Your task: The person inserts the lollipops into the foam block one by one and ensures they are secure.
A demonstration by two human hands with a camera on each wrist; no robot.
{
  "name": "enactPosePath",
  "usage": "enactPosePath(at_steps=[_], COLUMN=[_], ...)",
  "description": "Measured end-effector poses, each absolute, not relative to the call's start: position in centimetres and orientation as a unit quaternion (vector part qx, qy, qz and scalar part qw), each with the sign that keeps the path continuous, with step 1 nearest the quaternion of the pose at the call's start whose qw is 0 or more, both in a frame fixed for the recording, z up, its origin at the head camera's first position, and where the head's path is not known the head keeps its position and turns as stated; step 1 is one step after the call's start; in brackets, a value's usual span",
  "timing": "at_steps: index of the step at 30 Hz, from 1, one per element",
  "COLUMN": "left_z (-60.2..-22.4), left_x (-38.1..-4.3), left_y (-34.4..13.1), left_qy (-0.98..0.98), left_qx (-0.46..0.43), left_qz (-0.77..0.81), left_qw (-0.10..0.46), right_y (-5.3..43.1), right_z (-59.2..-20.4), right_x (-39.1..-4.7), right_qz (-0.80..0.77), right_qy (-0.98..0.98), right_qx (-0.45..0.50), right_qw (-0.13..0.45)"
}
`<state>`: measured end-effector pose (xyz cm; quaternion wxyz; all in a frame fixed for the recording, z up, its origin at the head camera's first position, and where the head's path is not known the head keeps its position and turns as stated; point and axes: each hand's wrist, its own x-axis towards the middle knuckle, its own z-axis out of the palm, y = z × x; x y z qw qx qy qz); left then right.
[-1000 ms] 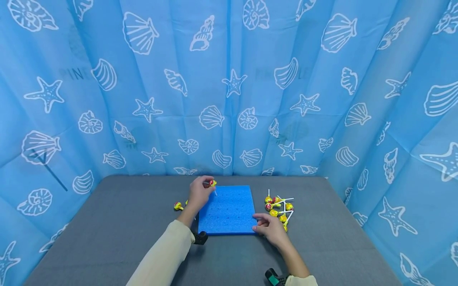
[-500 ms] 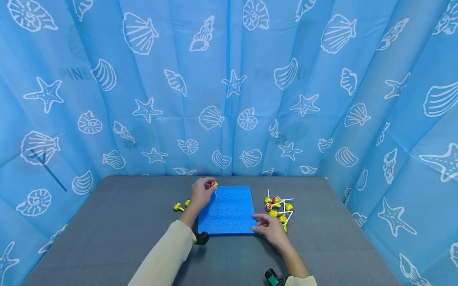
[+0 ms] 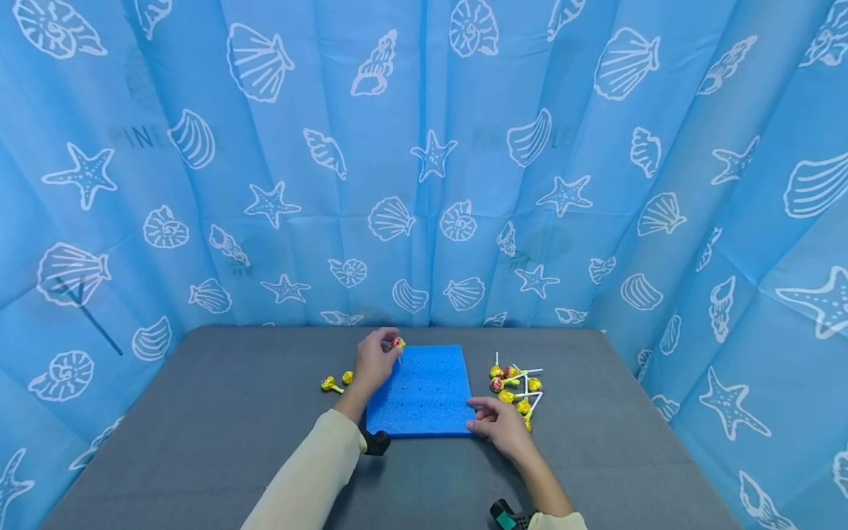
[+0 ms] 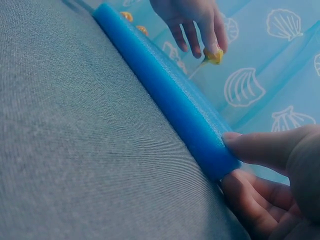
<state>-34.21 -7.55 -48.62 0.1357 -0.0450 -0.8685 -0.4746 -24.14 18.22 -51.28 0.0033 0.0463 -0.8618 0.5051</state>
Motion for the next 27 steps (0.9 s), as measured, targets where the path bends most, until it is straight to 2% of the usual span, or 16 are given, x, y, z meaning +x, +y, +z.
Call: enactPosePath(at_steps=[6, 27], left_z=[-48.6, -48.6], left_x=[-34.2, -33.4], left_y=[-7.7, -9.9], left_qy=[-0.865, -0.878], left_qx=[-0.051, -0.052], left_qz=[-0.479, -0.462], left_qw=[0.144, 0.116], right_y=[18.2, 18.2], right_z=[-51.3, -51.4], right_x=[-24.2, -24.2], right_qz=[0.505, 0.504], right_qy=[-0.862, -0.863], right_qx=[0.043, 0.036], right_qw=[0.003, -0.002])
